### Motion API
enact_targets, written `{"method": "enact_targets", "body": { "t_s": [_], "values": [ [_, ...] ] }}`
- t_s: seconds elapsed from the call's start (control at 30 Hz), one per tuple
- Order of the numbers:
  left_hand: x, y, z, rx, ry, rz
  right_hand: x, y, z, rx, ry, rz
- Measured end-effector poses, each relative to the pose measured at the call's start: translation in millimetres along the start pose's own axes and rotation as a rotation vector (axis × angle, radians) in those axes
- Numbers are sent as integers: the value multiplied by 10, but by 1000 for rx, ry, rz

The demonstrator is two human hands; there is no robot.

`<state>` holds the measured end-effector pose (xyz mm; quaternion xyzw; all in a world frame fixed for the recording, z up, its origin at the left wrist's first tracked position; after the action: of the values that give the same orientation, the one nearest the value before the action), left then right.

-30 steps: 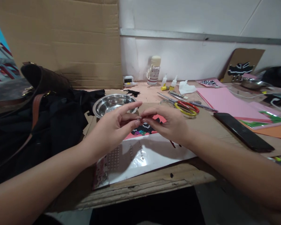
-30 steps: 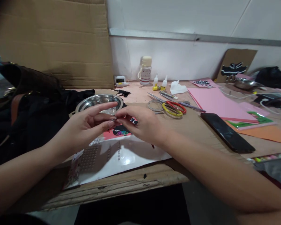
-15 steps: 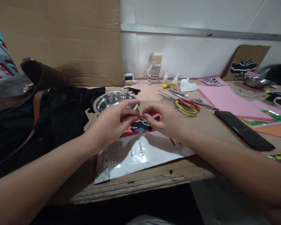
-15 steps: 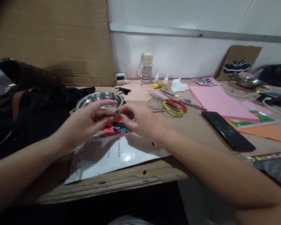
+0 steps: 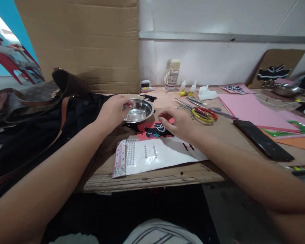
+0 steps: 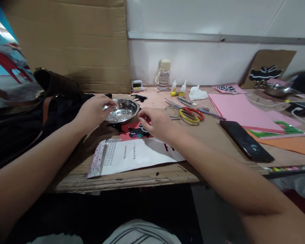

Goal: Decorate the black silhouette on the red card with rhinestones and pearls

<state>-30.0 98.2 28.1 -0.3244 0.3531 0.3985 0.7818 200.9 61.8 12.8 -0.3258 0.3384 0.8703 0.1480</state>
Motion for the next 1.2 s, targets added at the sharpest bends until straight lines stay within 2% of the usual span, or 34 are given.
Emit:
{"method": "enact_targets", "body": {
  "t_s": [0.17,0.23,0.3,0.37,0.43,0.5,0.67,0.8,0.97,1.1,1.2],
  "values": [
    [-39,-27,133,-102,104,37,-2,-44,6,-40,8,-1],
    [-85,-119,183,-132,127,66,-7,-34,11,-12,1,24],
    [-135,-302,199,-119,104,48,-8,-31,3,70,-8,110],
    [-147,-516,163,-81,74,-30,16,-42,-28,186,8,290],
    [-80,-691,85,-16,106,-122,65,-62,-77,300,51,503],
    [19,-776,-1,34,137,-209,110,-95,-125,392,81,651],
    [256,-735,-103,-12,285,-411,130,-187,-145,466,58,750],
    [255,-756,-110,22,278,-382,124,-195,-142,474,51,726],
    [239,-768,-135,-24,278,-447,117,-162,-147,448,43,721],
    [221,-790,-132,5,266,-383,114,-181,-141,457,46,696],
    [237,-783,-120,-3,288,-445,113,-189,-143,447,42,684]
  ]
}}
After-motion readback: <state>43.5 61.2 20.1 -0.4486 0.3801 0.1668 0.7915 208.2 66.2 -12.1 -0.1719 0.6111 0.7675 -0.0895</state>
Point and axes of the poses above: each hand's wrist, its own z-axis towards the middle knuckle, its own x-axis out of the palm, y = z × x, the point moved 5 cm from there along z, towards the middle knuckle, and after that the axes turned 4 degrees about z, right-handed, at the moved point
